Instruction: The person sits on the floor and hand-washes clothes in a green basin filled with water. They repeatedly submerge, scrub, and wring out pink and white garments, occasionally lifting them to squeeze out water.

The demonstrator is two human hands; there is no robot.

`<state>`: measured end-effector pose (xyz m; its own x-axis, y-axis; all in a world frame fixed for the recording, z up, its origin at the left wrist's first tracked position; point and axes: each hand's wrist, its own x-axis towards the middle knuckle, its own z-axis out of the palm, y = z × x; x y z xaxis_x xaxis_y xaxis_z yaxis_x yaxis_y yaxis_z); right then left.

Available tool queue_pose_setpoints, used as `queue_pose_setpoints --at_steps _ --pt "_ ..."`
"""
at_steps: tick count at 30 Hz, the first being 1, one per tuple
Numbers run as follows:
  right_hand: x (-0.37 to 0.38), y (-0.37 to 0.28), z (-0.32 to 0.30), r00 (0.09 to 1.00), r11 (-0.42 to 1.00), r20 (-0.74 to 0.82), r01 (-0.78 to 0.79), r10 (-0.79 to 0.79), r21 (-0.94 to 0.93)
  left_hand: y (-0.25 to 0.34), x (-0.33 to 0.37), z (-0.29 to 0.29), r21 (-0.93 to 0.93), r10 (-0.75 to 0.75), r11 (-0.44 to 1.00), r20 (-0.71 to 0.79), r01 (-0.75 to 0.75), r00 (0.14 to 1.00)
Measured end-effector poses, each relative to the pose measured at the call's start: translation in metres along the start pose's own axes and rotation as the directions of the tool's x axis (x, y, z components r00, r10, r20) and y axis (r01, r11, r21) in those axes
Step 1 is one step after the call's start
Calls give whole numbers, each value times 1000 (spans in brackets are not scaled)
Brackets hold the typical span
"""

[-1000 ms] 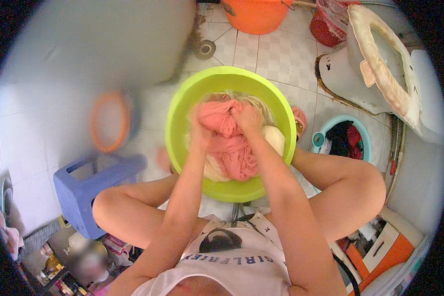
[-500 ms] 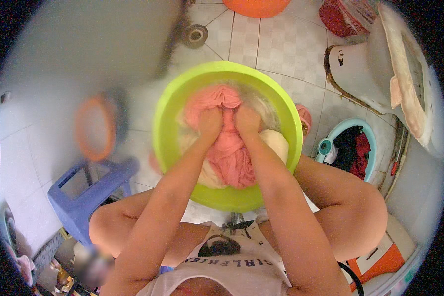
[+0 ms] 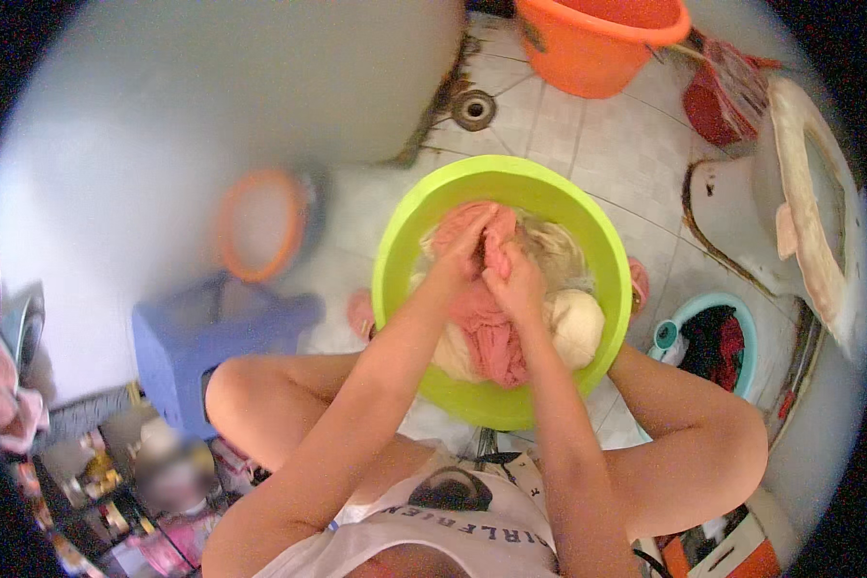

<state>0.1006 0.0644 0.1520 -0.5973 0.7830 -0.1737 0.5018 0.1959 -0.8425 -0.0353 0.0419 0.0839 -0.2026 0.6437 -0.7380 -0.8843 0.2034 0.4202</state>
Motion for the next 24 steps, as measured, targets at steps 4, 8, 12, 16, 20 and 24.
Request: queue_pose_setpoints --at_steps 4,8,12,16,20,24 --pt "-20 -25 15 953 943 -82 274 -293 -191 -9 -29 -5 -270 44 963 223 18 974" --pt "-7 -15 3 993 982 -112 20 -42 -187 -34 -49 -4 -286 58 958 202 3 978" --pt "-56 -48 0 989 862 48 145 -140 -485 -41 -71 -20 -259 42 966 138 -5 990" --pt "-63 -17 -4 956 963 -152 233 -253 -136 -38 -94 0 -288 41 958 191 16 981" --pt "-65 -37 -17 985 980 -103 151 -138 127 -45 -111 3 -229 130 967 74 -110 989" --pt "-79 -64 -13 899 907 -126 418 -420 -41 -32 -137 12 -211 167 969 181 -128 969"
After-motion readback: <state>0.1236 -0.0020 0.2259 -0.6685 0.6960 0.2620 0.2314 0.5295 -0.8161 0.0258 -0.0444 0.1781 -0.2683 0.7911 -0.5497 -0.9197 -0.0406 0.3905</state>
